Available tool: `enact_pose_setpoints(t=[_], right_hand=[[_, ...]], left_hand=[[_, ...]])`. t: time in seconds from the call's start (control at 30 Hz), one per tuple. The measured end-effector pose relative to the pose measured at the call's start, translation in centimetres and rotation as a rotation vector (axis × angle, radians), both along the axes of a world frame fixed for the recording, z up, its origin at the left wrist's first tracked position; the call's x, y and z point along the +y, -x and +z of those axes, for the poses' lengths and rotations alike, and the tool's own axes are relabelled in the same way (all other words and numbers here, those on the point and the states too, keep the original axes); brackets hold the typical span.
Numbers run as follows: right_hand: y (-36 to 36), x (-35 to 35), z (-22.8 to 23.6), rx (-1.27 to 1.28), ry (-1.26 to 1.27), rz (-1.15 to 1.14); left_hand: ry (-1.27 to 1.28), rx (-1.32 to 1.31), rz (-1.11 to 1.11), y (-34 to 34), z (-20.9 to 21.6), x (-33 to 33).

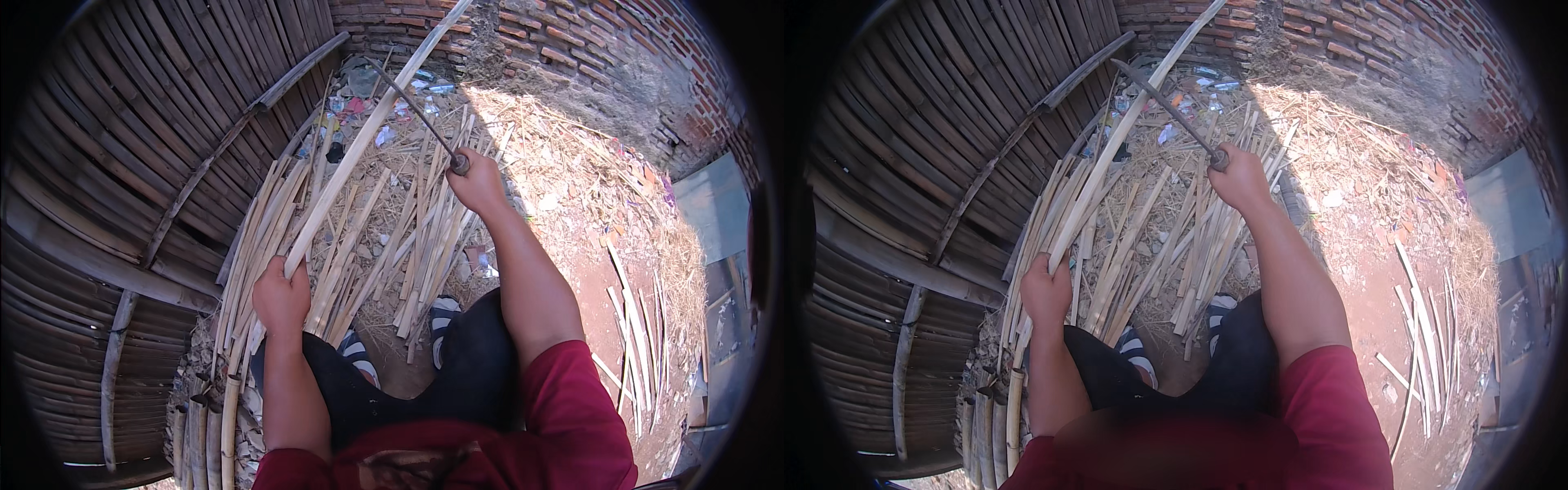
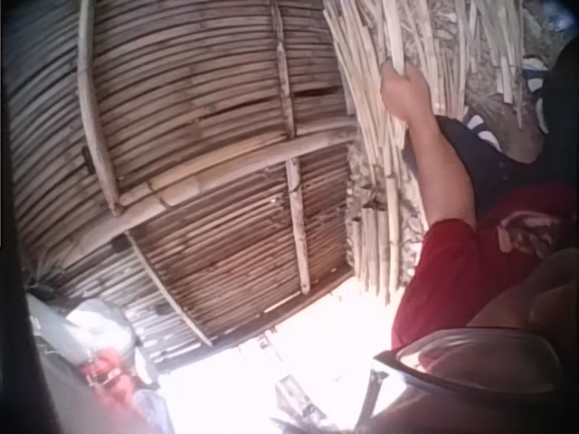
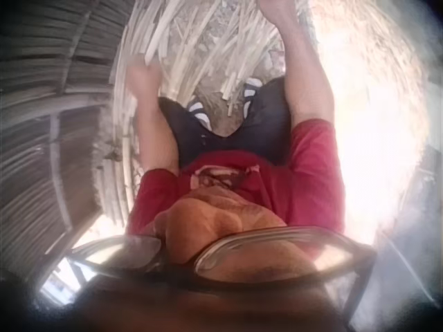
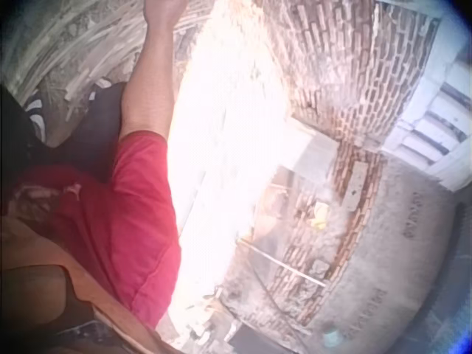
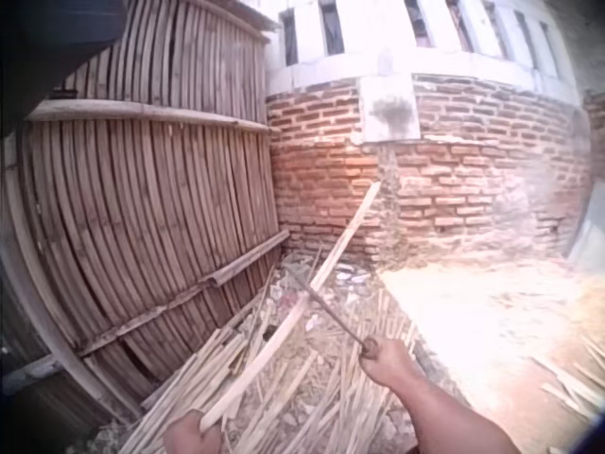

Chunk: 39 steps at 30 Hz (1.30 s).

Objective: The person shaves and strips layers off bamboo pieces using a large knife held in the right hand while the left hand holds and moves the bamboo strips.

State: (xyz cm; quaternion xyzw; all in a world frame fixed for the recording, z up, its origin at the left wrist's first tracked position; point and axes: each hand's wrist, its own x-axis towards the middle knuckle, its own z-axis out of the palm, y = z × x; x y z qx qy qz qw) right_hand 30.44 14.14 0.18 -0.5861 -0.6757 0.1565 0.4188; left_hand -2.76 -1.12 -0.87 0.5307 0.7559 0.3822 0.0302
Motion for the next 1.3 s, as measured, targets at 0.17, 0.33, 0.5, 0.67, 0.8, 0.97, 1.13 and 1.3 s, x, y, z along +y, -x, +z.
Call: enact_pose_setpoints(t=[0.17,0.33,0.5,0.67,0.8,0.97,1.13,1.3], right_hand=[[2.5,-2.8,2.0,-0.304,-0.051,0.177],[1.7,-4.1,2.7,-0.402,-0.136,0.355],[1.4,-3.4,1.9,-0.37,-0.043,0.495],[3.6,-5.1,1.7,-0.547,0.098,0.616],[5.8,-6.1,0.2,-0.603,0.154,0.715],[6.5,-6.0,-0.9,-0.616,0.151,0.743],[6.7,-7.0,0.6,-0.652,0.254,0.739],[6.0,-4.6,-0.6,-0.601,0.333,0.725]], left_hand=[[0.07,-0.012,-0.045,-0.7,0.8,-0.3],[0.241,-0.009,-0.11,1.0,4.0,-4.5],[0.432,-0.213,-0.183,6.1,2.8,-14.9],[0.556,-0.31,-0.121,7.0,-0.2,-25.0],[0.608,-0.47,-0.013,5.9,-3.9,-31.1],[0.6,-0.348,-0.046,4.8,-5.0,-32.5],[0.709,-0.161,-0.11,5.5,-4.4,-31.9],[0.585,0.032,-0.161,4.2,-4.7,-31.6]])
